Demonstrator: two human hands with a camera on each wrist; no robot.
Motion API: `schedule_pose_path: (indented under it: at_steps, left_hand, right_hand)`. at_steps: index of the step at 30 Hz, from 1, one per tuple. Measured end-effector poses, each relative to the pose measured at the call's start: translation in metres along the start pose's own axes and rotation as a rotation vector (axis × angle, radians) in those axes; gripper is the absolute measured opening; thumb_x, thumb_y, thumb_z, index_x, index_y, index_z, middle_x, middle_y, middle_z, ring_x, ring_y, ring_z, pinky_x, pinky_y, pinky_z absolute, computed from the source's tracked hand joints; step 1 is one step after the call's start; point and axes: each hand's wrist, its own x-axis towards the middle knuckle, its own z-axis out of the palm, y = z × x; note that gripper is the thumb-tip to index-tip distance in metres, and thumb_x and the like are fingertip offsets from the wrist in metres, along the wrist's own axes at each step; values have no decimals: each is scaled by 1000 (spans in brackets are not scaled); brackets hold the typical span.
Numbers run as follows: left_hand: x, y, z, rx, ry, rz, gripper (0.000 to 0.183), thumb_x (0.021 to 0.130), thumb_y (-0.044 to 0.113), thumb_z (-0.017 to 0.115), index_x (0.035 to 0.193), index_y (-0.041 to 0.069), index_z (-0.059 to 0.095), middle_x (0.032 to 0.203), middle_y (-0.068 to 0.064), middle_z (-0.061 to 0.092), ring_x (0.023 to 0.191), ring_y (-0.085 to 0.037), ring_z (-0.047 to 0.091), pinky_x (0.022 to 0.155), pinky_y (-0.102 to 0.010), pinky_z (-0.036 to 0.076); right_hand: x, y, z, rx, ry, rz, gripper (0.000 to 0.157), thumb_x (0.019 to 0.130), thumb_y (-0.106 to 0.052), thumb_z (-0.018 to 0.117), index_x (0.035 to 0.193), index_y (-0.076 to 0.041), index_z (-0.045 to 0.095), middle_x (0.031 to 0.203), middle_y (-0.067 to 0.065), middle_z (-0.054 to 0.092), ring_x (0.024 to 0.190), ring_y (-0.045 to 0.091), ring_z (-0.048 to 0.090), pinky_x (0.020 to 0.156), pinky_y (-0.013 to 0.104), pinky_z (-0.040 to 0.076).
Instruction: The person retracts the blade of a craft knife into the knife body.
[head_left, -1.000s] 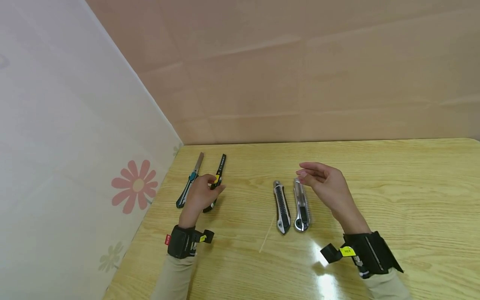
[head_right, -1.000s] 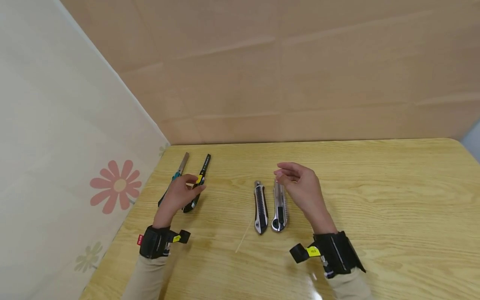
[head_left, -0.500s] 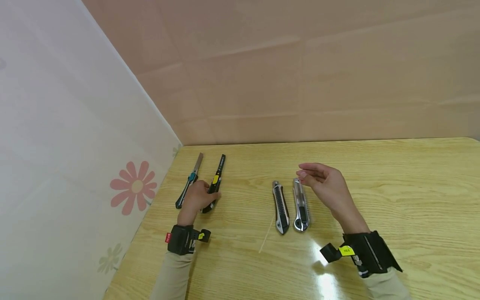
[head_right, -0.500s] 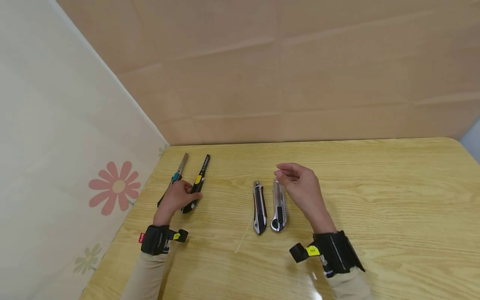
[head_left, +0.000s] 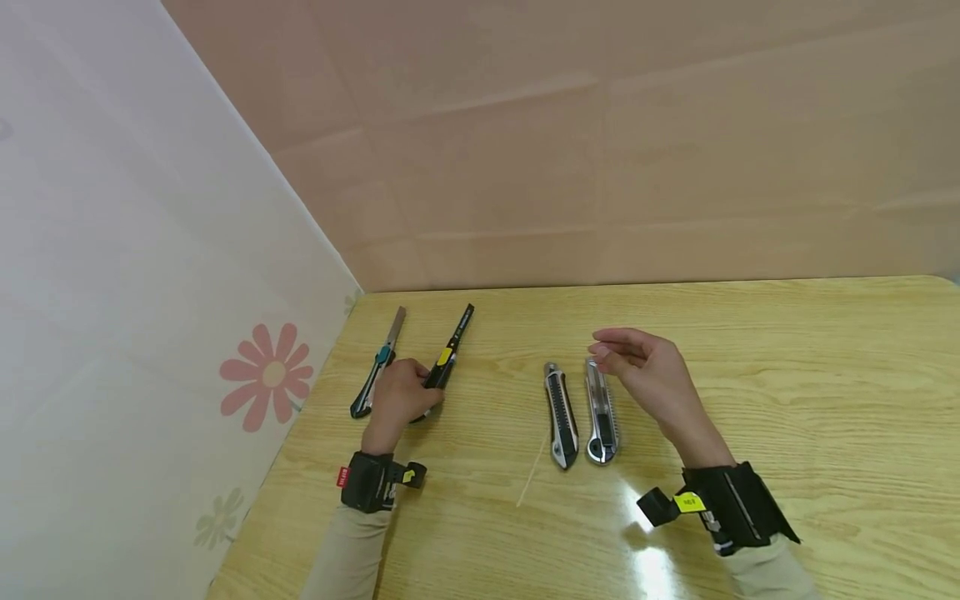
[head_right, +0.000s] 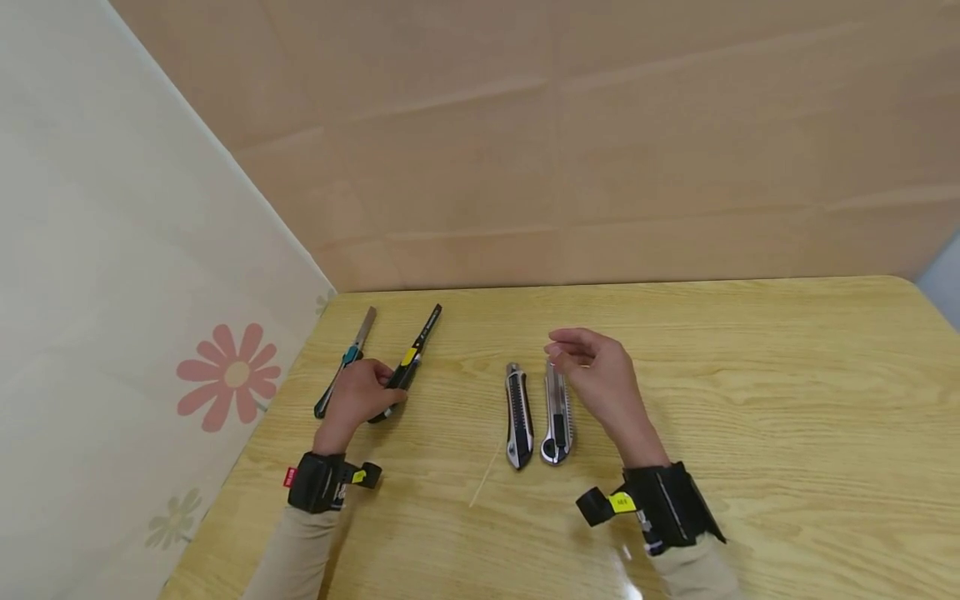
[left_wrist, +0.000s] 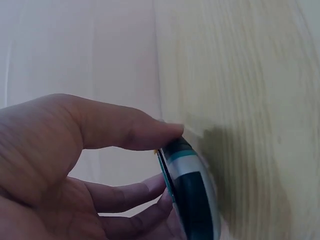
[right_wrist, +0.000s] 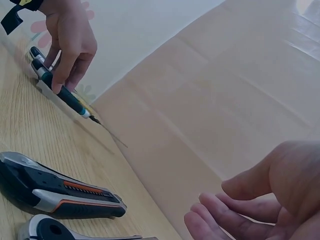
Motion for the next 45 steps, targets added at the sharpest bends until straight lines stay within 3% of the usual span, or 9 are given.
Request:
schedule_pose_path:
  at_steps: [10,20,32,38,45]
  left_hand:
    - [-14,32,2,-109,-54,74,36,86,17,82,114,-3,70,103,-12,69,83,-23,63,72,-37,52]
    - [-31,59,4,-255,-79,179,38,91,16,80,121,-2,64,109,-13,68,71,-15,61,60,-31,48]
    - [-48,83,7,-296,-115,216,41,91,22,81,122,4,60,108,-7,68,73,-12,62,61,-31,51]
    - [-55,93,10,-308,-159,256,42,89,22,83,119,5,59,106,-6,67,73,-9,63,59,-29,52]
    - [-62,100,19,-307,-193,308,45,87,23,84,119,4,59,109,-7,67,72,-7,63,58,-26,53]
  right_hand:
    - [-1,1,6,-31,-22,6,32,103,-16,65,132,-1,65,122,19,68,107,30,68,89,30,58]
    - [-1,2,13,-46,-66,-10,30,102,-12,66,129,-1,67,122,21,69,109,40,68,86,38,59]
    - [-1,1,14,-42,-88,-7,28,103,-9,62,129,-1,66,123,18,70,109,40,68,88,44,59]
    - [-1,0,19,-42,-115,6,28,103,-15,65,128,-4,68,125,16,69,106,36,71,93,51,56]
    - [-1,-1,26,20,-181,-14,39,104,-26,65,131,2,65,123,20,70,110,36,70,94,49,57]
